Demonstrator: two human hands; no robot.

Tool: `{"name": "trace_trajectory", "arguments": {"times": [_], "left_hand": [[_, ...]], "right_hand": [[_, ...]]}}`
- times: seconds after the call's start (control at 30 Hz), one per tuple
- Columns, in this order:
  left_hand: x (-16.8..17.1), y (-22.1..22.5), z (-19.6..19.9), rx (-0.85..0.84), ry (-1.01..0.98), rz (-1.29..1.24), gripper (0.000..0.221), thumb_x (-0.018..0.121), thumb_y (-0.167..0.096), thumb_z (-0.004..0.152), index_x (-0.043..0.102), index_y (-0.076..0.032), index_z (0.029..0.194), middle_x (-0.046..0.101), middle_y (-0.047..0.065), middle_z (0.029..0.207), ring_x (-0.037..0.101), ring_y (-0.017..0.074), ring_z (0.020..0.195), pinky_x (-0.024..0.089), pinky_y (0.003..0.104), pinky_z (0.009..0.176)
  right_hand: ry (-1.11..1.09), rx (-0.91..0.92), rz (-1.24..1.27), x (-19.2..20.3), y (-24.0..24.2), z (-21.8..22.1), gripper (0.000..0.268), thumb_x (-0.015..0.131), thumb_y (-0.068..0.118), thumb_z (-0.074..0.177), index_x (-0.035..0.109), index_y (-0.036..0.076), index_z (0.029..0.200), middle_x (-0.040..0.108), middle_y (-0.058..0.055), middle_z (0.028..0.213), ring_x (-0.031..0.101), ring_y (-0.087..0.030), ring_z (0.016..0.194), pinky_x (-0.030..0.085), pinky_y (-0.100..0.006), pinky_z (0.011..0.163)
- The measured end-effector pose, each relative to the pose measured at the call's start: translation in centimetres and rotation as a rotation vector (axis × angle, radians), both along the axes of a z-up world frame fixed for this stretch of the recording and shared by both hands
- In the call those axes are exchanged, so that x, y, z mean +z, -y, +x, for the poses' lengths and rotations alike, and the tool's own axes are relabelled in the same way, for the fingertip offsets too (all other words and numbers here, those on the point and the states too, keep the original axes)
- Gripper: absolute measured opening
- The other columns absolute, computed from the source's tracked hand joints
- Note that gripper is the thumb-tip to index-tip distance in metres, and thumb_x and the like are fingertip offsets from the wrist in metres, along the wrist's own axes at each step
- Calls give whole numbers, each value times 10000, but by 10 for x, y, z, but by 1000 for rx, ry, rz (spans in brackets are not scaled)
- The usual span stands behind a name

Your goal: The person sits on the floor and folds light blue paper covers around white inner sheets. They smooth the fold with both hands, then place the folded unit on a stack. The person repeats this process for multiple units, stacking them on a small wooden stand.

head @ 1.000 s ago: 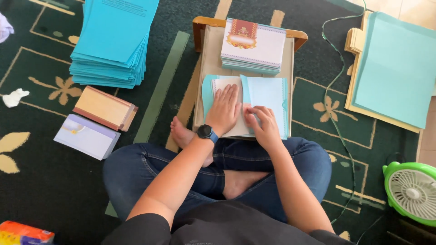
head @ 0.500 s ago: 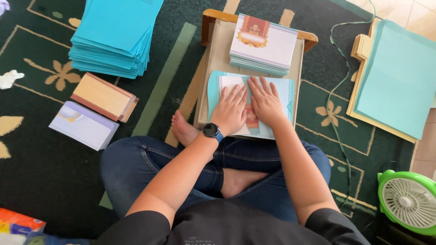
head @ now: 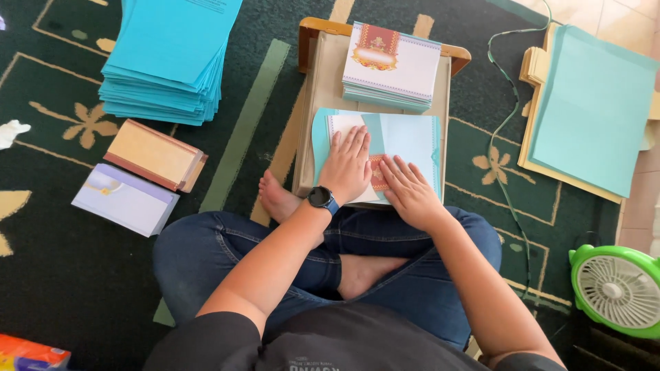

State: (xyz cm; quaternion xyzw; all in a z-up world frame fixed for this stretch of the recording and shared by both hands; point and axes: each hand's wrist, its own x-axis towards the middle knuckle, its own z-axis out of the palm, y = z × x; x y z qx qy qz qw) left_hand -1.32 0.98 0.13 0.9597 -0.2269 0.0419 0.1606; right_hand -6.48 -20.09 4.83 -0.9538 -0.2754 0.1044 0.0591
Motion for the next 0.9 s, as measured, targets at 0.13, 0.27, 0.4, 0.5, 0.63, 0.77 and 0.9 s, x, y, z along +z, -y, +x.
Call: {"name": "trace_trajectory", "arguments": {"times": [0.13, 0.27, 0.4, 0.5, 0.63, 0.77, 0.9], "left_hand": [[2, 0, 0, 1, 7, -15, 620, 385, -279, 983, 396, -7, 1539, 322, 183, 1649, 265, 326, 1545, 116, 582, 1241], [3, 1, -1, 8, 31, -7, 614, 409, -271, 961, 424, -3, 1513, 354, 183, 1626, 287, 324, 1532, 143, 580, 1236], [-5, 3, 0, 38, 39, -84, 560, 459, -220, 919, 492, -9, 1437, 443, 179, 1546, 363, 325, 1490, 184, 591, 1227], [-1, -2, -1, 60, 107, -155, 309, 489, -150, 951, 623, -41, 1208, 553, 164, 1360, 478, 352, 1401, 288, 584, 1197], [6, -5, -6, 45, 144, -181, 200, 510, -140, 979, 654, -79, 1103, 560, 111, 1284, 501, 335, 1365, 327, 566, 1185], [22, -10, -5, -73, 135, -203, 277, 497, -57, 944, 622, -162, 1168, 450, 122, 1411, 433, 363, 1398, 331, 591, 1189], [25, -9, -8, -202, 125, -102, 459, 471, -30, 919, 671, -278, 1249, 294, 172, 1597, 278, 423, 1511, 236, 652, 1207]], "right_hand": [[-10, 58, -11, -15, 2, 43, 679, 343, 464, 1046, 205, 224, 1665, 197, -2, 1727, 170, -269, 1586, 181, -471, 1257], [42, 38, 0, -19, -14, 89, 638, 327, 401, 1075, 216, 196, 1669, 223, -33, 1722, 177, -284, 1587, 156, -479, 1266], [126, -113, 17, -16, -36, 91, 608, 314, 335, 1099, 222, 139, 1668, 244, -78, 1717, 199, -288, 1581, 165, -478, 1266], [89, -198, 73, -18, -38, 64, 608, 271, 359, 1104, 225, 127, 1664, 213, -95, 1722, 166, -302, 1586, 133, -480, 1269], [75, -194, 102, -9, -26, 14, 615, 315, 371, 1100, 240, 114, 1654, 237, -107, 1714, 191, -305, 1580, 153, -487, 1261], [12, -404, 399, -24, 2, -14, 605, 319, 379, 1106, 254, 108, 1643, 245, -143, 1699, 191, -333, 1569, 140, -496, 1261], [-9, -567, 730, -37, 22, -15, 471, 280, 330, 1139, 541, 124, 1473, 366, -142, 1647, 272, -368, 1537, 182, -482, 1260]]}}
